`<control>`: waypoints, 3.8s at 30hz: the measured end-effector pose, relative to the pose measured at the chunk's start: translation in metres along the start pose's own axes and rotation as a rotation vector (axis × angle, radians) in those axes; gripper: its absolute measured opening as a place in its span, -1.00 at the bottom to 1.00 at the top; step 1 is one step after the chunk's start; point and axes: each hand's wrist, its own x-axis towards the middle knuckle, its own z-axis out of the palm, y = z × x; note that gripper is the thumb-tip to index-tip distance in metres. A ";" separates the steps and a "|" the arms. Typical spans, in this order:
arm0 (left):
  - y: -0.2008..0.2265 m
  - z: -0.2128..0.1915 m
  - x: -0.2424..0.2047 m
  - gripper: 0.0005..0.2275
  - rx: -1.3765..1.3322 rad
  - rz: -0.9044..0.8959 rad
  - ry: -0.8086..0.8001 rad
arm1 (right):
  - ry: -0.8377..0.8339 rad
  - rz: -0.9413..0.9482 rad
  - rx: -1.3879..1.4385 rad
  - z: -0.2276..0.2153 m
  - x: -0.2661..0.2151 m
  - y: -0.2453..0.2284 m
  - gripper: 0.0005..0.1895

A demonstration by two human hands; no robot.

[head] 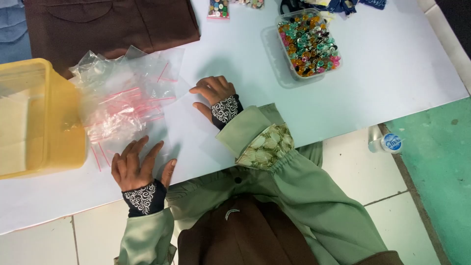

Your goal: The person sorts various buttons from a large container into smaller plastic bags by hand while sitting on the floor.

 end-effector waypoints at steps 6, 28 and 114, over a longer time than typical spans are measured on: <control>0.013 0.006 0.005 -0.58 0.044 -0.042 -0.073 | 0.006 -0.043 0.033 -0.007 -0.011 -0.002 -0.62; 0.194 0.206 0.182 -0.29 -0.557 0.033 -0.343 | 0.293 0.309 0.279 -0.224 -0.008 0.244 -0.80; 0.218 0.248 0.253 -0.82 -0.662 -0.089 -0.131 | 0.135 0.543 0.752 -0.197 -0.006 0.261 -0.68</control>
